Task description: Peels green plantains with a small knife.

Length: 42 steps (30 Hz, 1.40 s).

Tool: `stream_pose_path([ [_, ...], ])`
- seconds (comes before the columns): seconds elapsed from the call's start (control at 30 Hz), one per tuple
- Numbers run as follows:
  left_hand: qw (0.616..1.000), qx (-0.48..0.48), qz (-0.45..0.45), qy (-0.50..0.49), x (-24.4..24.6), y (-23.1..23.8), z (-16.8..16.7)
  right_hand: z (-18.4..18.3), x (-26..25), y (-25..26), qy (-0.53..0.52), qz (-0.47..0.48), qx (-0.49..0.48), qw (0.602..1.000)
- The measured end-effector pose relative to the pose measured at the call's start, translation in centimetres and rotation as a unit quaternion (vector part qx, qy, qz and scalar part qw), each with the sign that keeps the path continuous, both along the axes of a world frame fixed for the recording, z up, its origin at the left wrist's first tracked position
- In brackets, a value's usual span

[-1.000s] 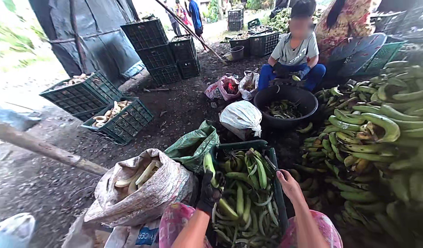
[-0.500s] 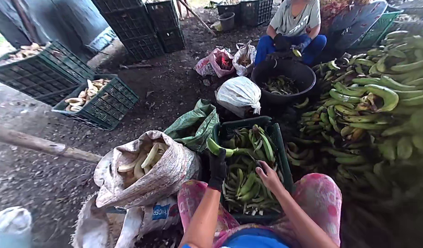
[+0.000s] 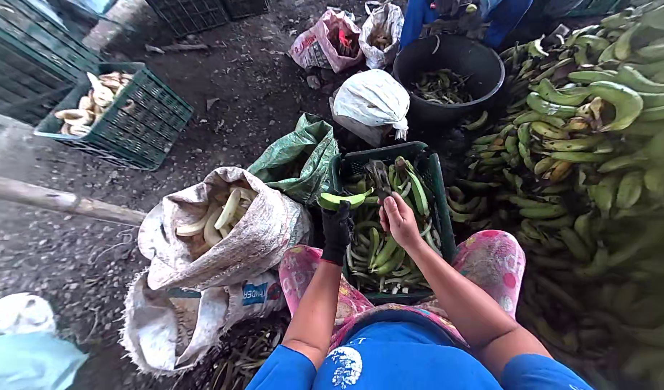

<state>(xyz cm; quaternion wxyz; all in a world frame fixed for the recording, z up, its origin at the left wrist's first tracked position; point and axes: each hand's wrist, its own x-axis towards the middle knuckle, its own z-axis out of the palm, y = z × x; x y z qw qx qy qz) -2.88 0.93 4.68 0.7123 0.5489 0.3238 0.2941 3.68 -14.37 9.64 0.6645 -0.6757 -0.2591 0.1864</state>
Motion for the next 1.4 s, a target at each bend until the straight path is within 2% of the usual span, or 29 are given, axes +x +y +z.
stream_pose_path([
  [0.07, 1.0, -0.012, -0.005, -0.014, 0.1, -0.3, -0.1, 0.3, 0.0, 0.5, -0.021, -0.013, 0.041, 0.999],
  [0.1, 0.999, -0.017, -0.008, -0.03, 0.2, -0.4, 0.0, -0.7, 0.0, 0.5, -0.016, -0.013, 0.011, 1.0],
  [0.17, 0.997, -0.028, -0.02, -0.076, 0.1, -0.7, -0.1, -4.7, -0.5, -0.2, 0.064, 0.04, -0.164, 0.984],
  [0.23, 0.994, -0.034, -0.023, -0.102, -0.2, -1.0, 0.6, -9.6, -1.9, -1.7, 0.176, 0.129, -0.313, 0.924],
  [0.27, 0.993, -0.033, -0.033, -0.11, -0.1, -0.6, 1.0, -10.7, -2.6, -2.4, 0.222, 0.147, -0.335, 0.904],
  [0.33, 0.994, -0.027, -0.059, -0.087, 0.2, 0.5, 1.4, -10.2, -3.0, -3.1, 0.259, 0.128, -0.324, 0.901],
  [0.47, 0.996, -0.009, -0.091, 0.013, 2.2, 1.3, 0.9, -7.4, -0.1, -3.3, 0.138, 0.055, -0.286, 0.947],
  [0.57, 0.991, -0.016, -0.104, 0.086, 4.5, 0.9, 1.3, -5.0, 2.1, -3.8, 0.017, 0.061, -0.284, 0.957],
  [0.67, 0.975, 0.03, -0.178, 0.131, 4.4, 0.3, 1.6, -3.8, 3.2, -4.4, -0.11, 0.091, -0.292, 0.946],
  [0.77, 0.952, 0.144, -0.233, 0.136, 3.1, -0.3, 0.6, -4.4, 4.5, -4.8, -0.165, 0.094, -0.301, 0.935],
  [0.83, 0.945, 0.183, -0.239, 0.127, 2.7, -1.7, 1.1, -4.7, 5.6, -4.5, -0.202, 0.058, -0.306, 0.928],
  [0.93, 0.958, 0.123, -0.24, 0.102, 1.9, -4.3, 2.4, -4.5, 7.9, -3.5, -0.281, -0.07, -0.288, 0.913],
  [1.0, 0.97, 0.069, -0.22, 0.072, 0.9, -5.4, 2.3, -3.3, 9.3, -2.8, -0.25, -0.141, -0.286, 0.915],
  [1.03, 0.979, 0.022, -0.2, 0.024, 0.8, -5.5, 2.1, -2.6, 9.7, -2.6, -0.23, -0.152, -0.283, 0.919],
  [1.1, 0.985, -0.034, -0.163, -0.04, 1.0, -4.4, 1.9, -1.1, 8.9, -2.3, -0.217, -0.111, -0.272, 0.931],
  [1.13, 0.988, -0.017, -0.151, -0.034, 0.9, -3.3, 2.0, -0.9, 7.5, -2.3, -0.22, -0.074, -0.266, 0.936],
  [1.23, 0.978, 0.179, -0.088, 0.069, 1.4, -0.6, 3.4, -1.1, 2.9, -2.4, -0.212, 0.001, -0.257, 0.943],
  [1.3, 0.976, 0.195, -0.065, 0.066, 2.4, 0.1, 4.3, -1.7, 1.1, -2.7, -0.234, 0.004, -0.245, 0.941],
  [1.4, 0.973, 0.2, -0.107, 0.04, 2.3, -1.0, 5.6, -2.5, 2.4, -2.5, -0.339, -0.043, -0.203, 0.918],
])
